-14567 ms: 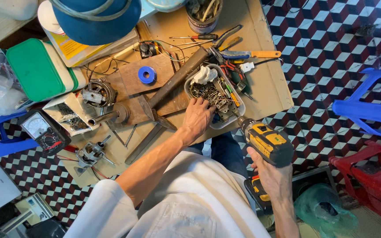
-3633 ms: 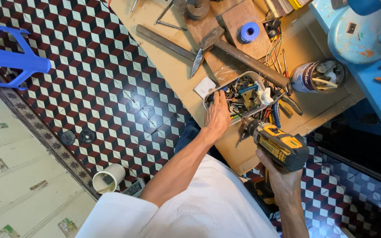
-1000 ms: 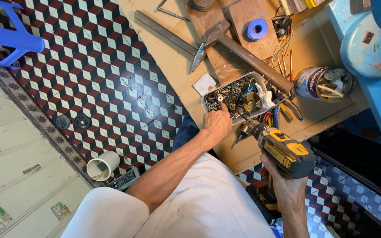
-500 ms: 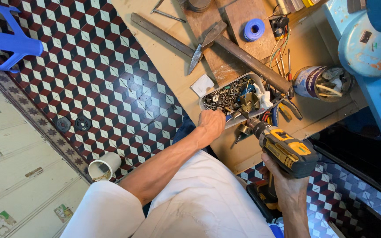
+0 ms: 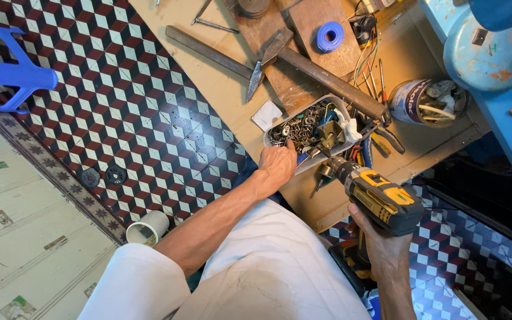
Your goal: The person uses a cordless drill to remove and install screws on a small electric motor component. They repeatedly search through a container of small parts to select screws, then tighten them into the motor housing. The person also uses a screwdriver to adjust internal parts of the motor.
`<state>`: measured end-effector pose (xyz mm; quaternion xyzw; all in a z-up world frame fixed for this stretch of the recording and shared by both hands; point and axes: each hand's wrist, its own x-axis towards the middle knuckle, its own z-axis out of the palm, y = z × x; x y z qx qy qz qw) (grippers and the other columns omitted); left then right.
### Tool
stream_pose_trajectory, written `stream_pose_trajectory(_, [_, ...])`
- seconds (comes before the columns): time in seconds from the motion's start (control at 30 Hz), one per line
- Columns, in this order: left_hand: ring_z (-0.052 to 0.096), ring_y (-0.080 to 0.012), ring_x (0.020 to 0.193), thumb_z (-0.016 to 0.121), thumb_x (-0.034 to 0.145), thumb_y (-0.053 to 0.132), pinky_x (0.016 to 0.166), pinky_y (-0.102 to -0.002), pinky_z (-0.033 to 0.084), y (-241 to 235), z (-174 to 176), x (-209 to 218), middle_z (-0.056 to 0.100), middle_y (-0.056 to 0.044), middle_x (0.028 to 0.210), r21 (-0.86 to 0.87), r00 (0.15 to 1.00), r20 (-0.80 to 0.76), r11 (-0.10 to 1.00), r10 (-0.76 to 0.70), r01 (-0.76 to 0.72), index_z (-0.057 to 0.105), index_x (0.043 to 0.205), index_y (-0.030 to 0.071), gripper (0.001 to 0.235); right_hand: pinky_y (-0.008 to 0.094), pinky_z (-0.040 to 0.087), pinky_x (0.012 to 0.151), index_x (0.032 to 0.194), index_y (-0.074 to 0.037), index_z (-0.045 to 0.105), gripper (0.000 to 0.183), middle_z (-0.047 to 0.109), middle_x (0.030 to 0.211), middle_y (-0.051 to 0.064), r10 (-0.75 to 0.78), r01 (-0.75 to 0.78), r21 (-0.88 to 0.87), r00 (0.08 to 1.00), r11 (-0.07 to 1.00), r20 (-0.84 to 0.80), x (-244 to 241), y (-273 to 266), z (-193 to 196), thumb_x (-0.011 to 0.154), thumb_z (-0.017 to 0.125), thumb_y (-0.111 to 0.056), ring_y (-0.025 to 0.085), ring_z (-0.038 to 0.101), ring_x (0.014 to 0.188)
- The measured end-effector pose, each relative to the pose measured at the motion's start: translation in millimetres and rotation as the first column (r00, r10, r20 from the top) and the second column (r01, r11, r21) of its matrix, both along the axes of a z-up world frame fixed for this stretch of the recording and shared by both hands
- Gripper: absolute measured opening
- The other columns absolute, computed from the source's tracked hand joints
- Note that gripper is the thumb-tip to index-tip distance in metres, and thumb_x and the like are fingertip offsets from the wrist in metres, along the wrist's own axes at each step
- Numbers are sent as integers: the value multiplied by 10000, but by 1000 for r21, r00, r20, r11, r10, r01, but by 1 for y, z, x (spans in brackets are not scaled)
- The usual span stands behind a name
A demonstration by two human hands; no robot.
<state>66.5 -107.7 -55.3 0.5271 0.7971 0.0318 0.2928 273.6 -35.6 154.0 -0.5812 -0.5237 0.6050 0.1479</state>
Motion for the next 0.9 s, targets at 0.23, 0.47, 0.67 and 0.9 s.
stream_pose_trajectory(0.23, [734, -337, 652, 555, 856, 135, 587, -497, 555, -4, -7, 5, 743, -194, 764, -4, 1000, -4, 1000, -6, 6, 533, 1327, -177, 566, 289, 584, 520, 1216, -21, 659, 412, 718, 912, 96, -21, 29, -79, 994, 996, 103, -2, -2, -2, 828, 784, -82, 163, 683, 629])
stream_pose_trajectory(0.47, [736, -361, 658, 552, 857, 136, 598, -495, 557, -20, 2, 6, 736, -217, 762, -9, 1000, 14, 1000, -25, 25, 544, 1308, -193, 558, 281, 547, 504, 1215, -20, 658, 428, 713, 910, 92, -37, 51, -113, 992, 992, 119, 1, -1, -8, 819, 800, -95, 174, 677, 618])
stream_pose_trajectory(0.67, [737, -376, 737, 586, 866, 128, 678, -499, 572, -6, 19, 2, 726, -228, 801, -65, 997, 6, 995, 81, -80, 609, 1205, -92, 405, 282, 592, 520, 1220, -26, 647, 457, 723, 916, 88, -38, 46, -86, 995, 995, 95, 2, 2, -9, 797, 800, -110, 162, 696, 629])
stream_pose_trajectory(0.9, [740, -356, 683, 598, 790, 31, 637, -468, 575, 35, 24, -8, 743, -217, 771, 12, 997, 8, 997, -73, 73, 340, 1528, -75, 789, 283, 563, 501, 1195, -11, 673, 404, 717, 887, 108, -24, 35, -80, 990, 996, 136, 2, 5, -5, 824, 801, -108, 169, 671, 609])
